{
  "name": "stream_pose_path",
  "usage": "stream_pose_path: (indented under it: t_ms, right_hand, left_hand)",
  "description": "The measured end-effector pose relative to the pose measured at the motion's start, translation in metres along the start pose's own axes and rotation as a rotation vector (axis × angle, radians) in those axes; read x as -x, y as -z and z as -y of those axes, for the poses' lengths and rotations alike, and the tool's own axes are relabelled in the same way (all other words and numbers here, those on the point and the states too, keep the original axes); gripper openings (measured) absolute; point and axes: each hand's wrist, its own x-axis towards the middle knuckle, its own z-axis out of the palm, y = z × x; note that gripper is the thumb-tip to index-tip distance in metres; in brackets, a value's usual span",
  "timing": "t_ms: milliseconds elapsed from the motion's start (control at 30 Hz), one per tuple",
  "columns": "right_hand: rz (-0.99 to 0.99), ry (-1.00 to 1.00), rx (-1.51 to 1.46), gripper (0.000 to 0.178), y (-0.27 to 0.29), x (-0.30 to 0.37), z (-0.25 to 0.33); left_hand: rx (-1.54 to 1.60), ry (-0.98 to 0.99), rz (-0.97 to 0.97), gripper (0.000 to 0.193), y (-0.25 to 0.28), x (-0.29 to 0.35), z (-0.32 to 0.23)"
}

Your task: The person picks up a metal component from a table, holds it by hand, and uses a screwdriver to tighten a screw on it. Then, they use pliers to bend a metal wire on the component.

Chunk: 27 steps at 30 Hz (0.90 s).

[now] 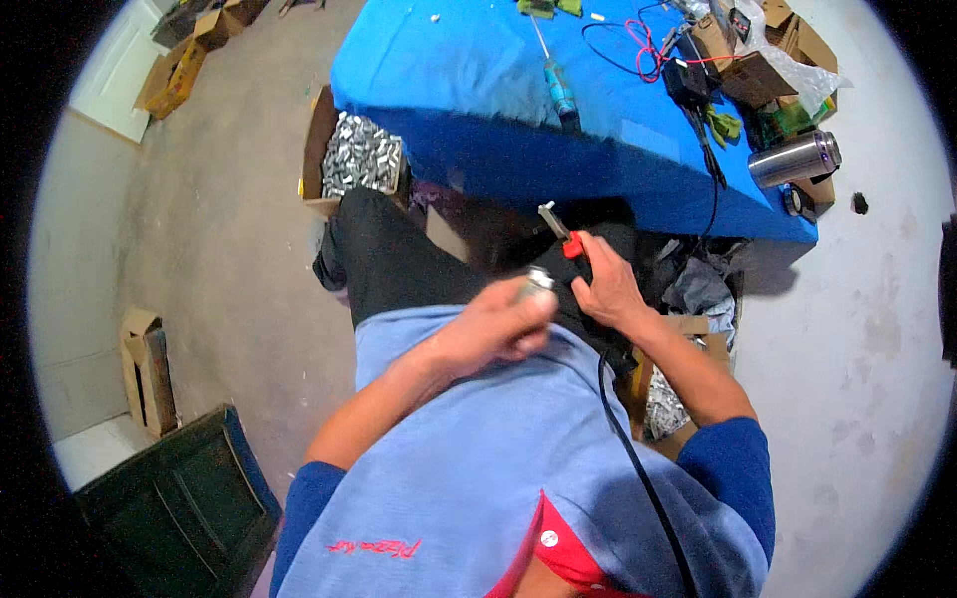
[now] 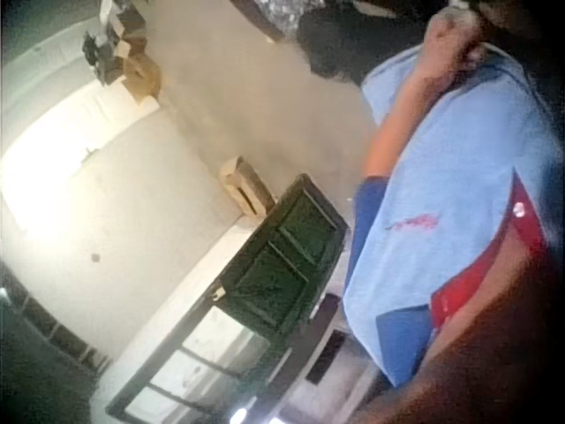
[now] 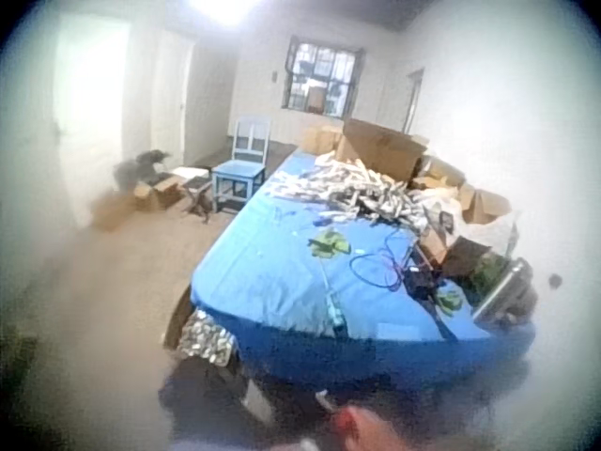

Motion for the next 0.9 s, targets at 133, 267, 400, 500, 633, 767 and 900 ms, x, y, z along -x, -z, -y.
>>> stream_pose_path:
  t_ms: [133,267,400,500,633,767,900]
  right_hand:
    - [0.299,-0.269,-0.691,0.052,0.021,-0.001,0.016]
    - [0.506,-0.422,-0.918,0.048,0.039,-0.002,0.031]
    - [0.524,-0.35,-0.967,0.049,0.039,-0.007,0.054]
    - [0.498,-0.279,-0.916,0.044,0.037,-0.007,0.061]
    - [0.581,-0.131,-0.818,0.035,0.039,-0.006,0.063]
    - [0.624,-0.089,-0.732,0.037,0.041,-0.002,0.063]
    - [0.495,-0.169,-0.814,0.038,0.044,-0.004,0.074]
  left_hand:
    - [0.35,0.0,-0.115,0.03,0.038,0.002,0.025]
    - [0.336,-0.027,-0.094,0.031,0.028,0.0,0.012]
    - [0.397,0.001,-0.007,0.039,0.033,-0.005,0.019]
    - [0.444,0.009,0.043,0.044,0.035,-0.004,0.02]
    - [0.494,0.025,0.046,0.046,0.036,-0.001,0.016]
    - [0.495,0.019,0.055,0.048,0.036,-0.002,0.017]
    - [0.52,0.053,0.043,0.049,0.038,-0.004,0.019]
